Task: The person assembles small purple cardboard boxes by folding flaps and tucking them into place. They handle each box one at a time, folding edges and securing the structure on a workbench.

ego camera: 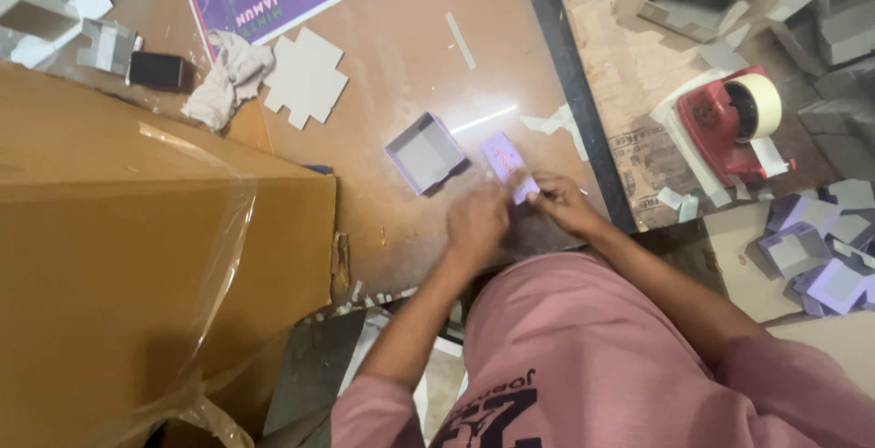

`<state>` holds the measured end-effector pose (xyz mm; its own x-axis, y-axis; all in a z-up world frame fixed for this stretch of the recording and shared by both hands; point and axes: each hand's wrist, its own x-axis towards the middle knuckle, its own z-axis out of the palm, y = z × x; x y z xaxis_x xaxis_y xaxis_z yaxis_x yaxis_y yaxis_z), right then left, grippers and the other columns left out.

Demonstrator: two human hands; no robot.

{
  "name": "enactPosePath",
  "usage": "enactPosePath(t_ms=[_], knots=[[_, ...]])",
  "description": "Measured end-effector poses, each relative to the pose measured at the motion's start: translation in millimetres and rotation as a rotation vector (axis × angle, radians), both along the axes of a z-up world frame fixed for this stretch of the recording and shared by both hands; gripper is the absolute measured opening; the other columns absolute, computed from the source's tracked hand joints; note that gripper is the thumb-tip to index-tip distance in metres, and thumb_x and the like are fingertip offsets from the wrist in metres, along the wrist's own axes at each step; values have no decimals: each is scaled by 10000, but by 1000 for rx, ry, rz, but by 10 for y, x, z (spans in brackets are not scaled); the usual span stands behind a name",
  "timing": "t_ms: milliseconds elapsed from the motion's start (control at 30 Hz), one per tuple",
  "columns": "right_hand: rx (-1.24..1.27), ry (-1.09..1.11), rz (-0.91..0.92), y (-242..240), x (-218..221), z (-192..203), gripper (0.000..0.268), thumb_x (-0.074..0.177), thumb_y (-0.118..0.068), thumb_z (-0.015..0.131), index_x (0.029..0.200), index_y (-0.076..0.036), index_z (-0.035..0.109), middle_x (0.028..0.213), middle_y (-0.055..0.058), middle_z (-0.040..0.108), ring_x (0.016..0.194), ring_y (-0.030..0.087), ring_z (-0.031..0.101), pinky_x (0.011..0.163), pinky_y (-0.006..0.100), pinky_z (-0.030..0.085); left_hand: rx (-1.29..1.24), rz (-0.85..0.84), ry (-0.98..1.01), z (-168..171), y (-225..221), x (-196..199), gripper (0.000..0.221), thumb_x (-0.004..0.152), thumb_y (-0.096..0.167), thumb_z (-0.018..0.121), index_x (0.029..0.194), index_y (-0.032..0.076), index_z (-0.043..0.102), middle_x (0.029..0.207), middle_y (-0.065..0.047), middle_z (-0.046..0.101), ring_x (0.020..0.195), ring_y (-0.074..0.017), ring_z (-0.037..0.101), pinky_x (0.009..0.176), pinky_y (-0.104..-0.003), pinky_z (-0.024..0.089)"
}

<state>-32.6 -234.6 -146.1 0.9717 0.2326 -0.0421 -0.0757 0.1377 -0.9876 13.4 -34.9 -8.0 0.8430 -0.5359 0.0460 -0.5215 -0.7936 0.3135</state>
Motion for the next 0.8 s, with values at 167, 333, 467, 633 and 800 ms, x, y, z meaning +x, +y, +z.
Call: enactPosePath(t_ms=[167,333,467,633,800], knots=[[111,124,-46,13,-45,71,223,1038,-157,642,1110,35,731,1079,50,639,1008,149,597,912,300,490,-115,45,-45,18,47,151,542,909,71,566,1409,268,633,833,-54,675,694,-302,672,589,-469,528],[115,157,-35,54,63,83,230,1022,-162,632,1116,27,724,1134,49,663,1072,136,606,960,294,469,-17,50,143,216,9,155,501,894,98,550,1343,289,665,984,-132,704,718,-349,679,589,-511,524],[78,148,-15,70,-17,82,249,1019,-152,647,1168,32,726,1186,64,683,1113,144,605,990,295,464,-26,324,139,116,210,412,445,964,99,569,1378,237,651,922,-156,724,813,-378,693,689,-511,533],[136,292,55,-44,49,183,371,982,-132,651,1326,8,655,1175,80,663,1074,168,606,942,322,476,-427,410,181,-133,422,328,468,945,40,610,1395,163,634,1041,-216,729,919,-371,726,798,-452,564],[52,78,98,-65,76,209,317,948,-41,673,1254,40,657,1308,104,628,1247,199,584,1104,335,416,-602,363,231,-228,412,0,442,963,57,625,1398,138,634,994,-179,745,802,-279,741,777,-396,589]])
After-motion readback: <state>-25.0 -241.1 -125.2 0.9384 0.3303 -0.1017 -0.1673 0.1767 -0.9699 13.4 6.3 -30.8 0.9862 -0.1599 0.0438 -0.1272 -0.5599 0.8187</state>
